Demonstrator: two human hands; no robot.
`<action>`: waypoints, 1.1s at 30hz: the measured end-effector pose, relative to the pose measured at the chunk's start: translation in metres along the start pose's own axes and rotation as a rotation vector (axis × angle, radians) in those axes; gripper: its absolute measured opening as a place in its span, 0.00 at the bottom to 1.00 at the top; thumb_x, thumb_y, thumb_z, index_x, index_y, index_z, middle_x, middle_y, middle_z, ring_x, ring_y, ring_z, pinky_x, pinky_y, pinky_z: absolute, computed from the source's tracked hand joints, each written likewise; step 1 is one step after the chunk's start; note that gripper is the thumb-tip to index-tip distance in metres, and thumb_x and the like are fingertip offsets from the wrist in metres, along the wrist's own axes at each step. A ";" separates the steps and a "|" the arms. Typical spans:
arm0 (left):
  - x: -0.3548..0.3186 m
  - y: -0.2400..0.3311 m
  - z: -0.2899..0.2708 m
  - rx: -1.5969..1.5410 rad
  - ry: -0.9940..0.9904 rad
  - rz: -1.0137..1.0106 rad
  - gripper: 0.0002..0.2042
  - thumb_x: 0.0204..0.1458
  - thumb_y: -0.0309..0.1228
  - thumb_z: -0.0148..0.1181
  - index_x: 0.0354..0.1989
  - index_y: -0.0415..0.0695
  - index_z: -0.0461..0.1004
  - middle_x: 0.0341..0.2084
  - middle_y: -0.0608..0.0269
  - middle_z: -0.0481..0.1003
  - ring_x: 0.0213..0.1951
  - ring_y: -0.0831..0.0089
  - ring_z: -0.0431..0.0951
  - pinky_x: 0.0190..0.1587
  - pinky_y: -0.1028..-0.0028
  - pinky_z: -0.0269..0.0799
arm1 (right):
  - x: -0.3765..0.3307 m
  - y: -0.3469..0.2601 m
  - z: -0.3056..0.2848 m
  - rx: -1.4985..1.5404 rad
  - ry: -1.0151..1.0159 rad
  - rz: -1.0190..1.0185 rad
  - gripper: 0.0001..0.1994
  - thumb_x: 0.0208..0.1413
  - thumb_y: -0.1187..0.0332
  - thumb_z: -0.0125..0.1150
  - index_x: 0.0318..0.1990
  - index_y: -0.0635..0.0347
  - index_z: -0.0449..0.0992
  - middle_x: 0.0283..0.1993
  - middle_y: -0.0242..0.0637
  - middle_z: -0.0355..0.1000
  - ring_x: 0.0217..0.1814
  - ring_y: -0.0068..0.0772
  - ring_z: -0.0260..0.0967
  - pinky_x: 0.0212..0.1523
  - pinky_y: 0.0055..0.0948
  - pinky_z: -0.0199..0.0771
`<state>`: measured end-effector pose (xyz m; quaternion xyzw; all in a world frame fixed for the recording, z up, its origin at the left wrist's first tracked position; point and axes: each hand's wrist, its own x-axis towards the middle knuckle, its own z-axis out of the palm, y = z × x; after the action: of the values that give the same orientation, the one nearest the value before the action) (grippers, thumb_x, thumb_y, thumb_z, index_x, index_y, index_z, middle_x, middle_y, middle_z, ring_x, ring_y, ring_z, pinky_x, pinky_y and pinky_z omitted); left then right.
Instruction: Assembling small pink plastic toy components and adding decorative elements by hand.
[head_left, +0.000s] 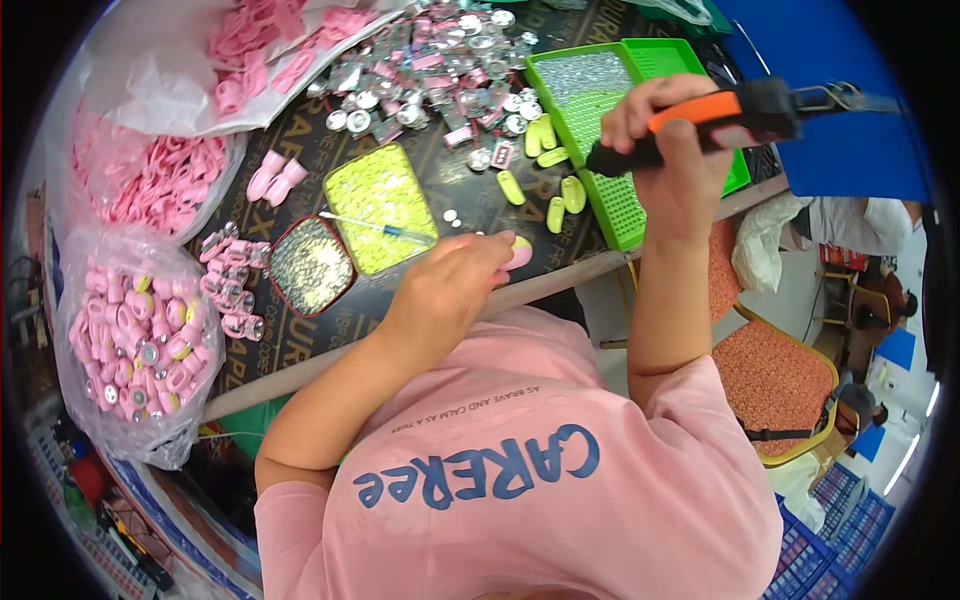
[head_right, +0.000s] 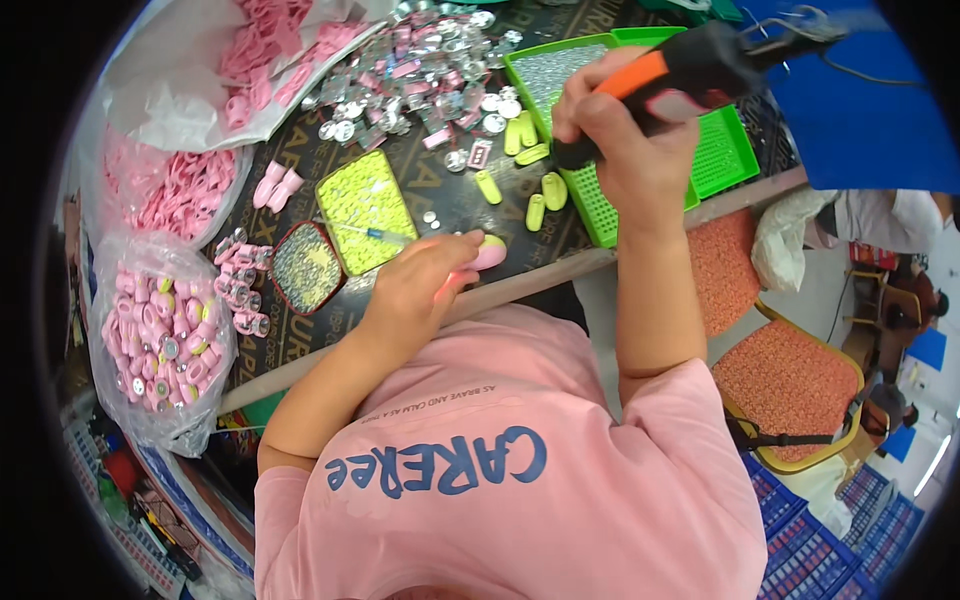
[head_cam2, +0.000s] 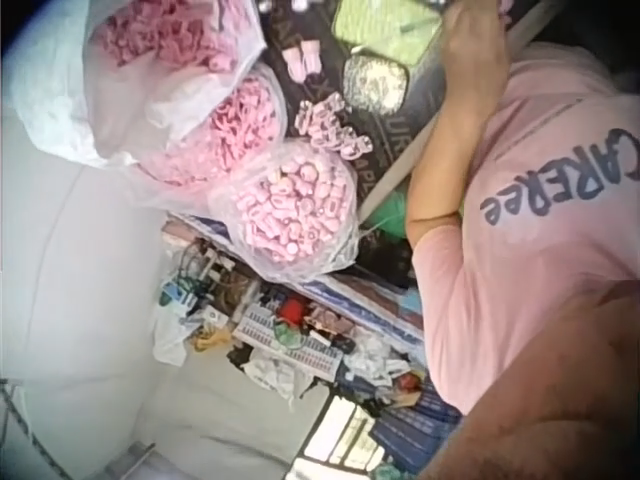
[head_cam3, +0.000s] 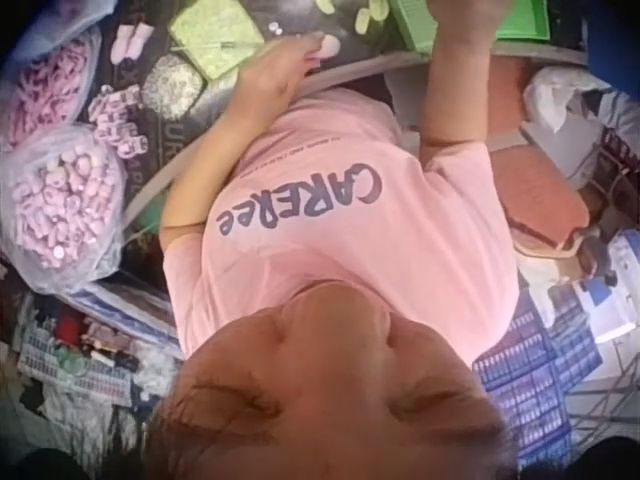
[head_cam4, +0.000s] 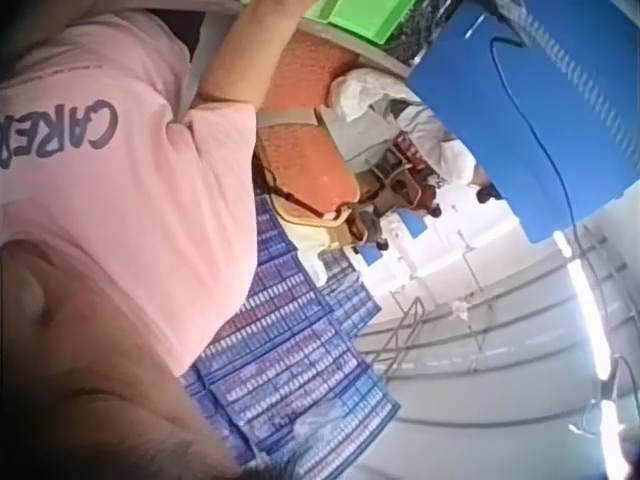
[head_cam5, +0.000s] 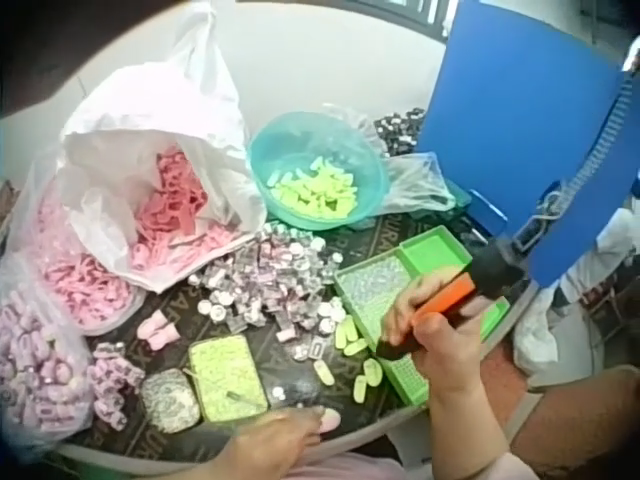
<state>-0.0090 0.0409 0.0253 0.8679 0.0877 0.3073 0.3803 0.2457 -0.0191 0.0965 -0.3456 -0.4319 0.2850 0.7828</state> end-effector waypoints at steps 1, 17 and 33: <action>0.001 0.001 0.006 -0.009 0.000 0.006 0.20 0.46 0.17 0.68 0.50 0.37 0.77 0.45 0.53 0.81 0.43 0.55 0.82 0.45 0.63 0.79 | 0.002 -0.013 0.002 -0.027 0.044 -0.020 0.11 0.55 0.82 0.64 0.43 0.62 0.71 0.32 0.40 0.74 0.27 0.32 0.72 0.30 0.32 0.75; 0.007 0.003 0.025 0.106 -0.037 0.011 0.21 0.44 0.18 0.69 0.50 0.39 0.77 0.48 0.53 0.80 0.40 0.58 0.80 0.43 0.64 0.78 | 0.011 0.007 -0.037 -0.350 0.219 -0.046 0.12 0.51 0.85 0.65 0.39 0.62 0.71 0.29 0.41 0.74 0.24 0.31 0.73 0.28 0.31 0.76; 0.014 0.003 0.028 0.062 0.051 -0.219 0.14 0.45 0.19 0.72 0.40 0.38 0.76 0.45 0.51 0.82 0.40 0.60 0.80 0.44 0.68 0.76 | 0.007 0.010 -0.042 -0.645 0.238 -0.018 0.11 0.52 0.84 0.65 0.39 0.63 0.71 0.30 0.42 0.75 0.24 0.31 0.74 0.29 0.31 0.77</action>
<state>0.0180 0.0272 0.0195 0.8564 0.2012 0.2832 0.3820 0.2838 -0.0199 0.0756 -0.6024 -0.4086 0.0843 0.6805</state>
